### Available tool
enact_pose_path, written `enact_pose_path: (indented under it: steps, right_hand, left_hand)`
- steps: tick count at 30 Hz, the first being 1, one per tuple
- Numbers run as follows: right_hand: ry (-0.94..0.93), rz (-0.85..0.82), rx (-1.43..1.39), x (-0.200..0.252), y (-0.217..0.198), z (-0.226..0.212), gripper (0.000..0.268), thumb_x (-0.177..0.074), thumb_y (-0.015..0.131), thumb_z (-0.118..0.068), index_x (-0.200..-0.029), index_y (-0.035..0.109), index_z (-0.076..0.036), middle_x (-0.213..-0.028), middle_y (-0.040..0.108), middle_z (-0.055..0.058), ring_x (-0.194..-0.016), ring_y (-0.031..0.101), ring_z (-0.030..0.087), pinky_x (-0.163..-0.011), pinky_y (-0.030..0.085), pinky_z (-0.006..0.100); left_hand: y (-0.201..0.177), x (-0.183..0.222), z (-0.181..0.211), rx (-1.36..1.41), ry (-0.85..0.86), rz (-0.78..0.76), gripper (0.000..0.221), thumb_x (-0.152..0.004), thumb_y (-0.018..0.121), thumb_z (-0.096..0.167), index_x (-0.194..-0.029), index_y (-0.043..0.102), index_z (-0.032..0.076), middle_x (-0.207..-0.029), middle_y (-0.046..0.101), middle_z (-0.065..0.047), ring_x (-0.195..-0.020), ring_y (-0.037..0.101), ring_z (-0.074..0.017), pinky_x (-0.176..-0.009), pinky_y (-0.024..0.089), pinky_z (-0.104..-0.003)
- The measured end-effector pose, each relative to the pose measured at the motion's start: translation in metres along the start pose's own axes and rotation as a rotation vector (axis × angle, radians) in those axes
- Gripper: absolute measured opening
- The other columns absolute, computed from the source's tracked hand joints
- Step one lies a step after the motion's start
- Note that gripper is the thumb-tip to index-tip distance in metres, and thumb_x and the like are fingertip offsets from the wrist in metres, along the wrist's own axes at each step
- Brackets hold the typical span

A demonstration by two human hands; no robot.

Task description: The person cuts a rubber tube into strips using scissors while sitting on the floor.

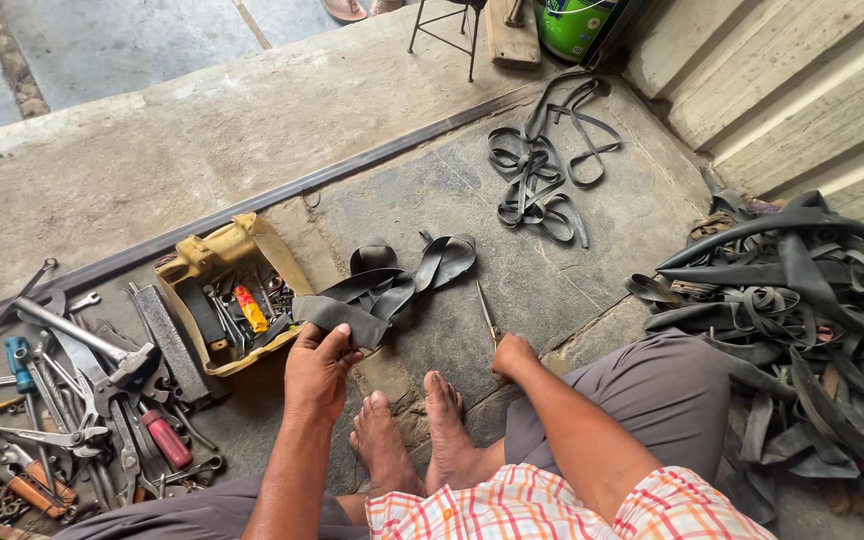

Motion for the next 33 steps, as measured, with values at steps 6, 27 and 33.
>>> enact_pose_path:
  steps: [6,27,33]
  right_hand:
    - [-0.050,-0.003,-0.050,-0.002,-0.008,0.006,0.063,-0.075,0.084,-0.043,-0.124,0.074,-0.005,-0.133,0.073,0.017,-0.121,0.071,0.030,-0.102,0.056,0.037]
    - [-0.127,0.082,-0.045,0.020,0.003,-0.014,0.060,-0.083,0.084,-0.024,-0.131,0.054,-0.004,-0.132,0.066,0.023,-0.126,0.063,0.037,-0.106,0.053,0.045]
    - [-0.050,0.143,-0.097,0.019,0.003,-0.017,0.054,-0.087,0.077,-0.016,-0.134,0.053,-0.005,-0.133,0.065,0.023,-0.125,0.064,0.039,-0.103,0.053,0.047]
  left_hand:
    - [0.007,0.002,0.001,-0.025,-0.014,0.029,0.013,-0.092,0.067,0.006,-0.105,0.067,0.007,-0.083,0.066,-0.001,-0.066,0.064,-0.0111,-0.056,0.058,-0.027]
    - [0.002,0.004,-0.012,-0.175,0.060,0.039,0.017,-0.091,0.068,0.007,-0.108,0.070,0.003,-0.091,0.072,-0.004,-0.068,0.067,-0.0141,-0.056,0.059,-0.029]
    - [0.005,0.007,-0.010,-0.248,0.018,0.049,0.017,-0.091,0.068,0.006,-0.107,0.071,0.001,-0.089,0.072,-0.007,-0.067,0.067,-0.0144,-0.057,0.059,-0.029]
Point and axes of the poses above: each hand's wrist, its own x-axis away from the middle knuckle, its own y-axis out of the palm, z = x × y, the point moved 1 cm from there along -x, towards the middle knuckle
